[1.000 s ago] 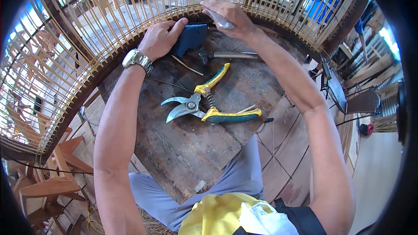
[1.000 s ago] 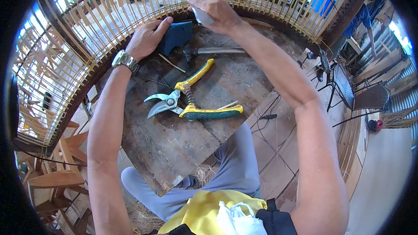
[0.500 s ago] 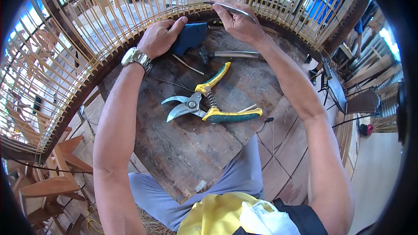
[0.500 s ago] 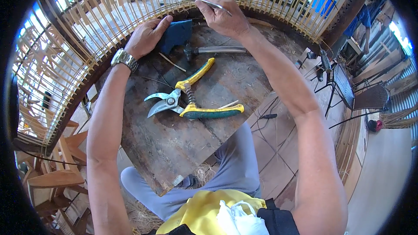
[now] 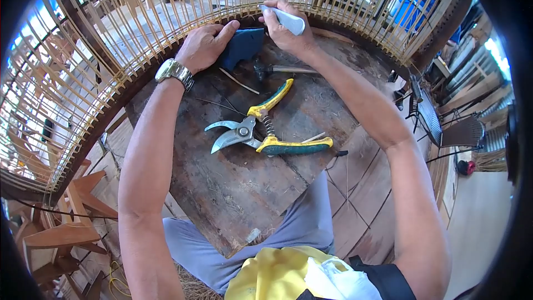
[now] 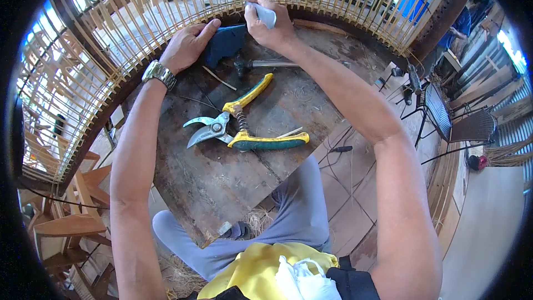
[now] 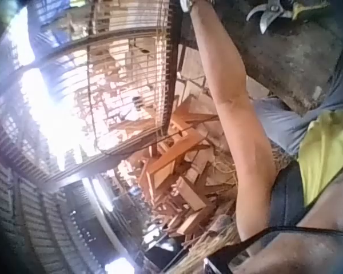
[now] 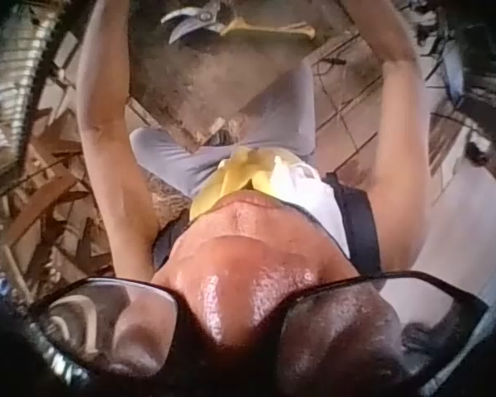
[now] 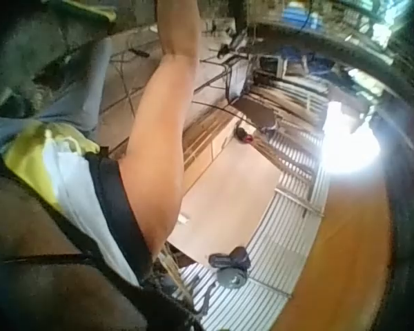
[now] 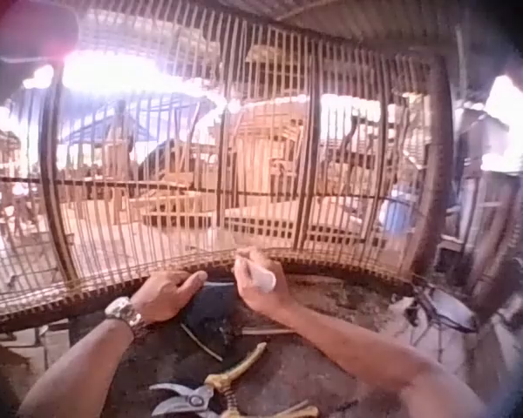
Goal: Assembling and securing the bamboo strips of a bird cage frame using wires and tools.
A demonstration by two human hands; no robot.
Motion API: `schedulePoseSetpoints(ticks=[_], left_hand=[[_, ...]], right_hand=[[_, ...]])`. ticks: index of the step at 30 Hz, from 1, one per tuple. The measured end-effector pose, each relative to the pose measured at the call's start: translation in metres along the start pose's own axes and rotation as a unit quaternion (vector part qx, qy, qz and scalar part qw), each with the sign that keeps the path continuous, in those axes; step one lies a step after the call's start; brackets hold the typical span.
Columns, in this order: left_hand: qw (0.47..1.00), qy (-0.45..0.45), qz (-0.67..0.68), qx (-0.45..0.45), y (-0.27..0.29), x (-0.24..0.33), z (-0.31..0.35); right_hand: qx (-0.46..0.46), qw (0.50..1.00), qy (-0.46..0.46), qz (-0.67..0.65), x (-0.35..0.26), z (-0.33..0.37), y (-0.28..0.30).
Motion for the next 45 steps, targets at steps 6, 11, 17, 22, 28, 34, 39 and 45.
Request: schedulePoseSetpoints(ticks=[6, 11, 17, 22, 28, 34, 39, 45], left_hand=[[1.000, 0.008, -0.006, -0.006, 0.000, -0.001, 0.000], [1.000, -0.002, -0.011, 0.001, 0.003, 0.001, 0.000], [1.000, 0.005, 0.030, 0.001, -0.003, 0.000, 0.002], [1.000, 0.001, 0.025, -0.005, -0.004, -0.001, 0.001], [0.999, 0.027, 0.033, -0.032, -0.011, -0.006, -0.001], [0.999, -0.051, 0.005, 0.003, -0.006, -0.001, 0.001], [0.998, -0.013, 0.051, -0.024, -0.003, 0.001, 0.000], [0.999, -0.026, 0.040, 0.024, -0.001, 0.009, 0.001]], right_hand=[[-0.026, 1.000, -0.007, -0.004, -0.005, -0.001, -0.003], [-0.056, 0.987, 0.073, 0.133, -0.027, -0.004, 0.028], [-0.062, 0.983, 0.129, 0.114, -0.048, -0.010, 0.041], [-0.043, 0.944, 0.290, 0.154, -0.083, -0.010, 0.020], [-0.034, 0.929, 0.321, 0.182, -0.090, -0.008, -0.003], [-0.182, 0.931, 0.274, 0.157, -0.100, -0.008, -0.035], [-0.015, 0.954, 0.278, 0.109, -0.103, -0.013, 0.064], [0.141, 0.970, -0.194, 0.025, 0.017, 0.052, 0.227]])
Point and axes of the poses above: each hand's wrist, its own z-axis away from the middle knuckle, its own y-axis out of the back of the hand, x = y × z, the point moved 7 cm from there along -z, towards the middle knuckle, and after that the axes turned 4 degrees about -y, right-handed, at the moved point
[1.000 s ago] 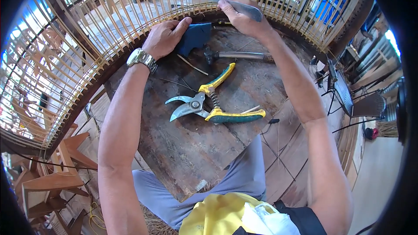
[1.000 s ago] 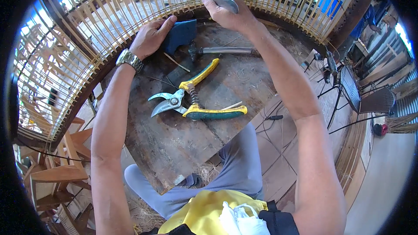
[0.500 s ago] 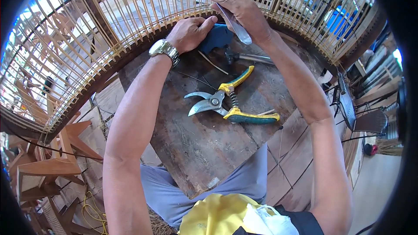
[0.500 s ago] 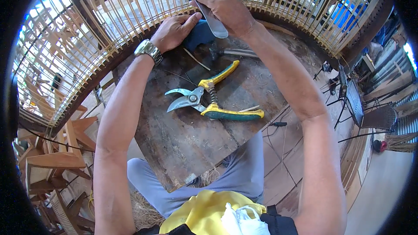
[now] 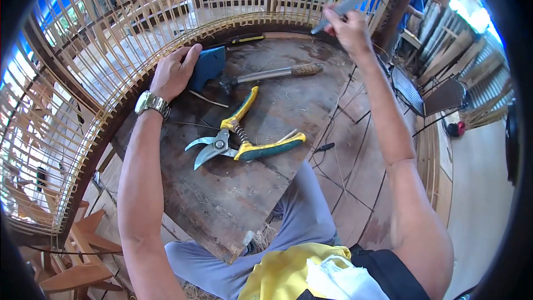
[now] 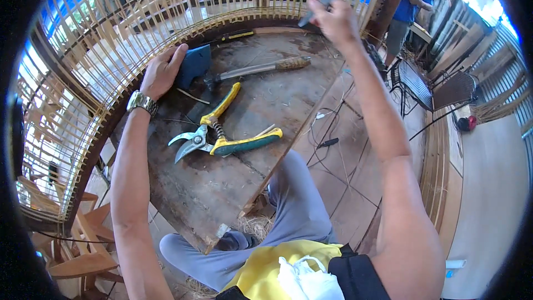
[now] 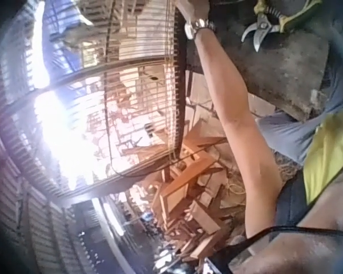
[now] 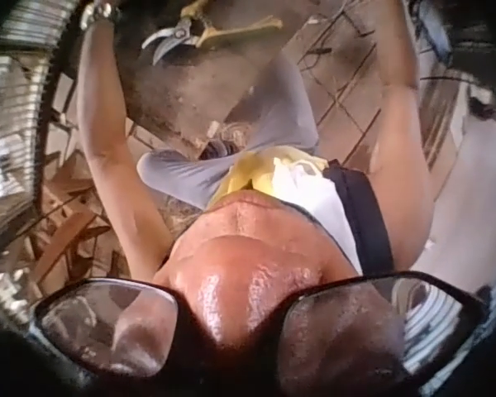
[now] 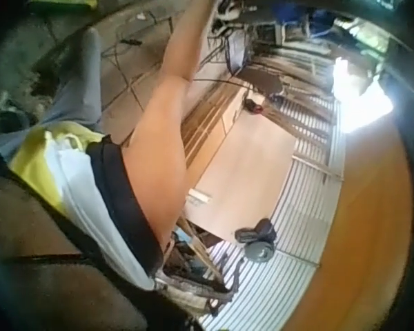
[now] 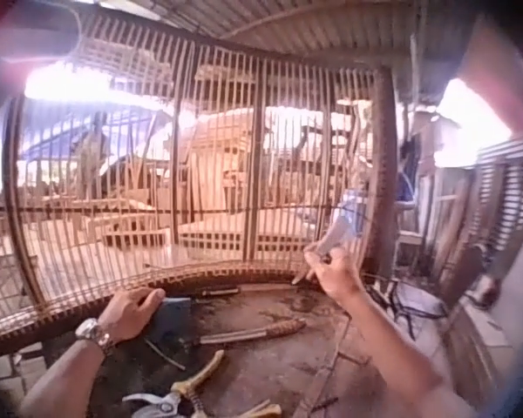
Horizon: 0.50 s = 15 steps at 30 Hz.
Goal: Assembling and securing the bamboo strips of a bird cage frame using wires and tools.
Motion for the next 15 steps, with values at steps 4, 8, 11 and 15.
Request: schedulePoseSetpoints(ticks=[4, 8, 11, 15], left_hand=[[1.000, 0.020, -0.023, 0.001, -0.003, -0.009, -0.001], [1.000, 0.008, -0.011, 0.007, -0.003, -0.012, -0.001], [1.000, 0.013, -0.007, -0.007, -0.004, -0.012, -0.003], [1.000, 0.019, 0.005, -0.010, -0.003, -0.011, -0.003]], right_hand=[[-0.040, 0.964, -0.167, -0.203, 0.052, 0.021, 0.051], [-0.129, 0.972, -0.146, -0.128, 0.056, 0.042, 0.065], [-0.094, 0.970, -0.134, -0.178, 0.051, 0.046, 0.070], [-0.111, 0.975, -0.110, -0.158, 0.034, 0.046, 0.044]])
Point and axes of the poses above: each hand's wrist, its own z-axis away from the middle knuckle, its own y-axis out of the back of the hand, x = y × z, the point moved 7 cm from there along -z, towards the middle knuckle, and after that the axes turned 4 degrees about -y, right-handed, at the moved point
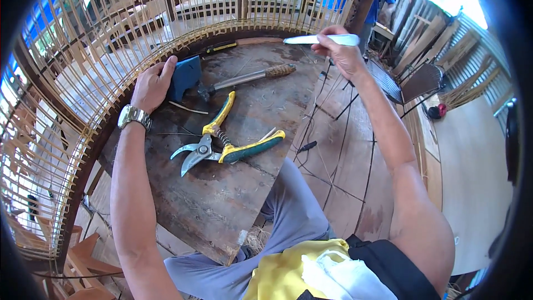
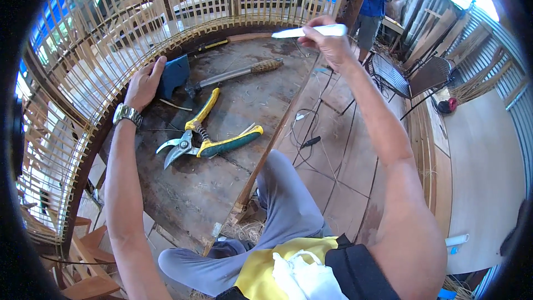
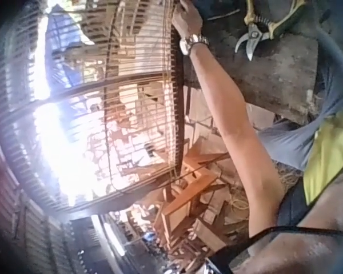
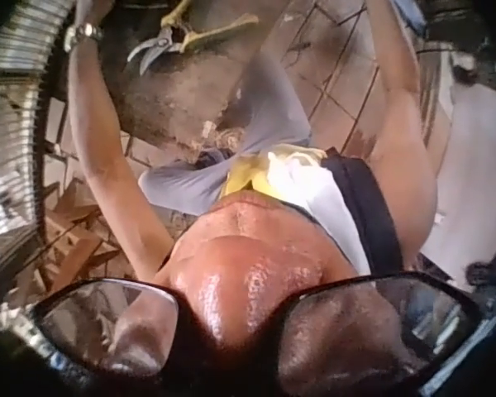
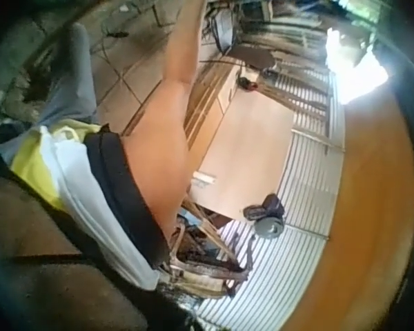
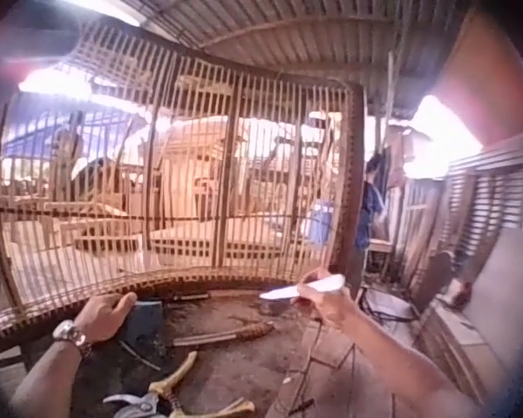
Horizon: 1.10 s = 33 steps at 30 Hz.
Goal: Assembling and securing the bamboo strips of a bird cage frame using wires and tools.
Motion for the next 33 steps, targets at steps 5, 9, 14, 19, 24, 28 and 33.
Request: schedulePoseSetpoints(ticks=[5, 9, 14, 19, 24, 28, 33], left_hand=[[1.000, -0.005, 0.002, -0.023, -0.001, -0.002, -0.003], [1.000, -0.021, -0.013, -0.009, -0.001, -0.007, -0.005], [0.999, -0.010, -0.023, -0.032, -0.006, -0.012, -0.009], [0.999, -0.024, 0.000, -0.031, -0.008, -0.010, -0.010], [0.999, -0.008, -0.016, -0.042, -0.009, -0.014, -0.010], [1.000, -0.013, -0.005, -0.023, -0.008, -0.013, -0.009], [0.999, -0.026, -0.012, -0.017, -0.007, -0.013, -0.008]], right_hand=[[-0.012, 0.991, 0.104, 0.088, -0.022, -0.019, -0.037], [0.022, 0.956, 0.209, 0.204, -0.037, -0.045, -0.044], [0.028, 0.919, 0.270, 0.287, -0.039, -0.059, -0.049], [0.019, 0.921, 0.255, 0.295, -0.033, -0.064, -0.054], [0.031, 0.906, 0.273, 0.322, -0.033, -0.065, -0.055], [0.020, 0.880, 0.322, 0.350, -0.034, -0.073, -0.062], [0.016, 0.897, 0.270, 0.350, -0.019, -0.093, -0.064]])
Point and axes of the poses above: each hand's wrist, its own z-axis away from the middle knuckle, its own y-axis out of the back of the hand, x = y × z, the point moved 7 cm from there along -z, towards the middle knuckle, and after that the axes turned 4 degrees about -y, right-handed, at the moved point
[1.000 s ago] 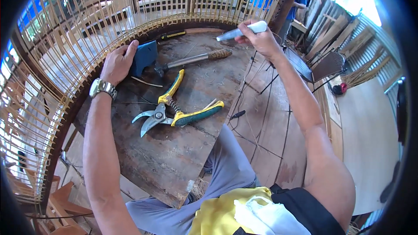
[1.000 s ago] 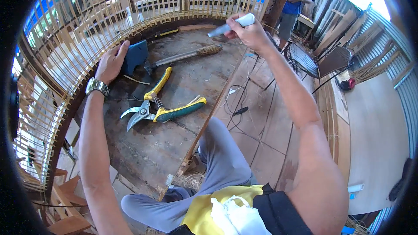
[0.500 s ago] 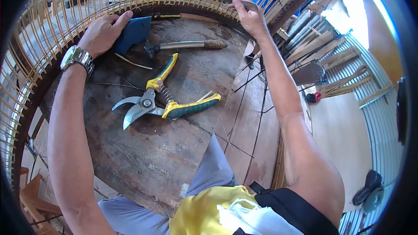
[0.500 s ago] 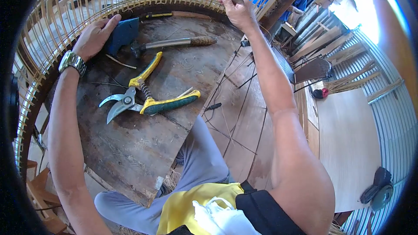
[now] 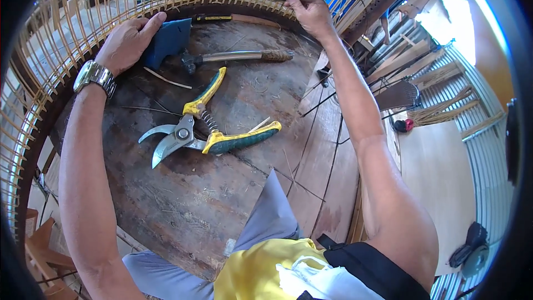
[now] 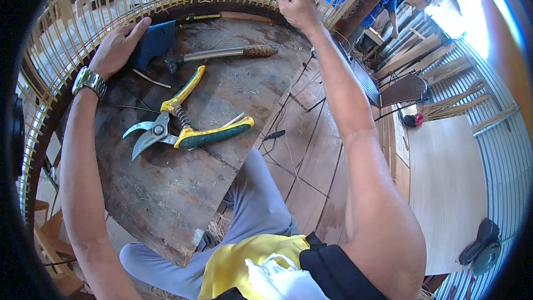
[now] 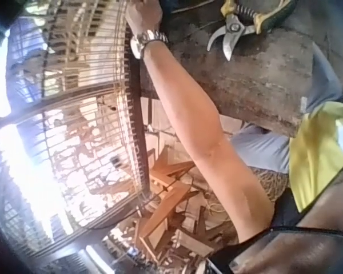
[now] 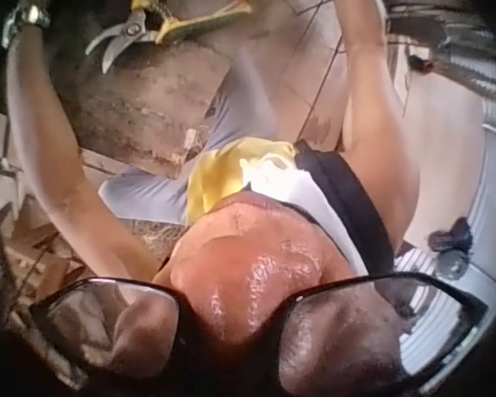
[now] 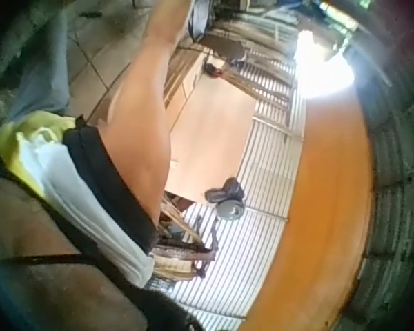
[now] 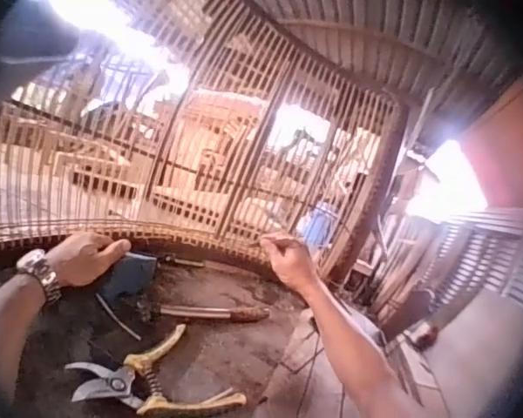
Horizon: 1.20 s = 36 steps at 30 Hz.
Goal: Assembling and securing the bamboo strips of a bird cage frame using wires and tools.
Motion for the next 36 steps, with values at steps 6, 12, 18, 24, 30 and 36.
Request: schedulePoseSetpoints(ticks=[6, 12, 18, 24, 30, 36], left_hand=[[1.000, 0.012, 0.009, 0.002, 0.001, -0.001, 0.002], [1.000, 0.015, 0.012, -0.007, 0.002, 0.002, 0.003], [1.000, 0.019, 0.011, -0.002, 0.001, 0.001, 0.004], [1.000, 0.005, 0.004, 0.006, -0.001, -0.003, 0.001], [1.000, 0.006, -0.002, -0.003, -0.002, -0.005, 0.000], [1.000, 0.003, -0.002, 0.016, 0.000, -0.003, 0.002]], right_hand=[[0.015, 1.000, 0.011, 0.016, 0.004, 0.001, 0.011], [-0.035, 0.997, 0.023, 0.061, -0.001, -0.002, -0.002], [-0.063, 0.994, 0.002, 0.088, -0.001, -0.005, -0.012], [-0.125, 0.988, 0.027, 0.083, -0.005, -0.001, -0.007], [-0.122, 0.970, 0.179, 0.108, -0.026, 0.000, -0.010], [-0.051, 0.981, 0.147, 0.115, -0.021, 0.001, -0.008]])
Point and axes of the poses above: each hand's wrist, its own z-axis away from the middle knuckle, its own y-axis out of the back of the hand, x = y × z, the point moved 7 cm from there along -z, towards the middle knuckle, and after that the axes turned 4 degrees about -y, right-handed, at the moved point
